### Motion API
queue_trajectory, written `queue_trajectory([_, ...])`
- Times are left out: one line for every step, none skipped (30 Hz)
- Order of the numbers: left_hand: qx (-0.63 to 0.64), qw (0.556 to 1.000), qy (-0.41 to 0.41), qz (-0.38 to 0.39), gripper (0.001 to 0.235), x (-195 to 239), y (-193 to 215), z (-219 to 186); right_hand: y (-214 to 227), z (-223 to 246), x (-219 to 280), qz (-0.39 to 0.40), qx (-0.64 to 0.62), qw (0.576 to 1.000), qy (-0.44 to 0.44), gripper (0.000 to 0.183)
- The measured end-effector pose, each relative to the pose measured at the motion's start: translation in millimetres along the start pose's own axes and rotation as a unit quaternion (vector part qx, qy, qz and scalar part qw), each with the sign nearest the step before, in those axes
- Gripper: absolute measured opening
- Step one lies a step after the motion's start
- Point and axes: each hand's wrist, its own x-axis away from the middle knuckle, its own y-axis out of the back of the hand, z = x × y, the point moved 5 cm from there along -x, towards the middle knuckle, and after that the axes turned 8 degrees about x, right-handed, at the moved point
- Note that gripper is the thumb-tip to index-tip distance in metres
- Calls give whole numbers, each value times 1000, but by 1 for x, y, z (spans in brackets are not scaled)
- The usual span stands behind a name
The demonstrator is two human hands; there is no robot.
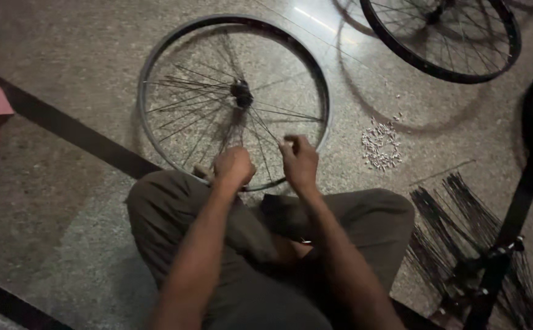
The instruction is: The person sits on the floor and laces a bicycle wheel by inserting spokes into the rim and securing them with nipples. They repeatedly pick up spokes and nipples from piles on the floor, thread the spokes through the rim holes, and tighten the nipples by hand.
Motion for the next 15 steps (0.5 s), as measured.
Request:
queue_trajectory([24,998,-1,-64,31,0,10,-2,1,14,-18,16,66,997,30,30])
queue_trajectory([48,991,-2,-128,31,-1,19,-4,-1,26,-39,23,91,994,61,33])
queue_trajectory([72,980,-2,-188,31,1,22,-7,-4,35,-57,33,118,988,89,36])
queue_trajectory([134,972,-11,-193,28,-1,19,-11,-6,44,-79,29,184,973,133,37])
queue_trajectory([196,960,-22,-201,28,-7,19,-16,-8,53,-102,23,247,952,180,38])
queue_trajectory([256,943,-33,-209,29,-13,18,-21,-10,57,-120,36,301,933,195,31])
queue_trajectory([306,925,-42,-222,29,-20,16,-26,-11,59,-134,49,353,911,209,25])
queue_trajectory([356,903,-51,-235,29,-27,14,-32,-12,62,-144,60,404,886,222,20])
queue_trajectory([404,879,-61,-245,30,-34,11,-36,-11,64,-151,69,429,870,234,17])
queue_trajectory([469,855,-39,-219,31,-43,4,-36,-10,67,-155,77,454,853,246,16])
queue_trajectory([532,825,-15,-189,34,-50,-7,-37,-8,70,-155,88,480,835,256,17])
queue_trajectory([592,790,9,-157,37,-57,-16,-37,-7,72,-155,112,487,828,254,19])
queue_trajectory([640,753,20,-151,38,-63,-23,-38,-4,74,-151,138,494,821,250,20])
queue_trajectory([685,713,31,-144,40,-69,-29,-38,-2,77,-146,164,501,813,246,21])
queue_trajectory([726,672,41,-137,41,-73,-33,-37,-2,76,-137,213,482,823,212,20])
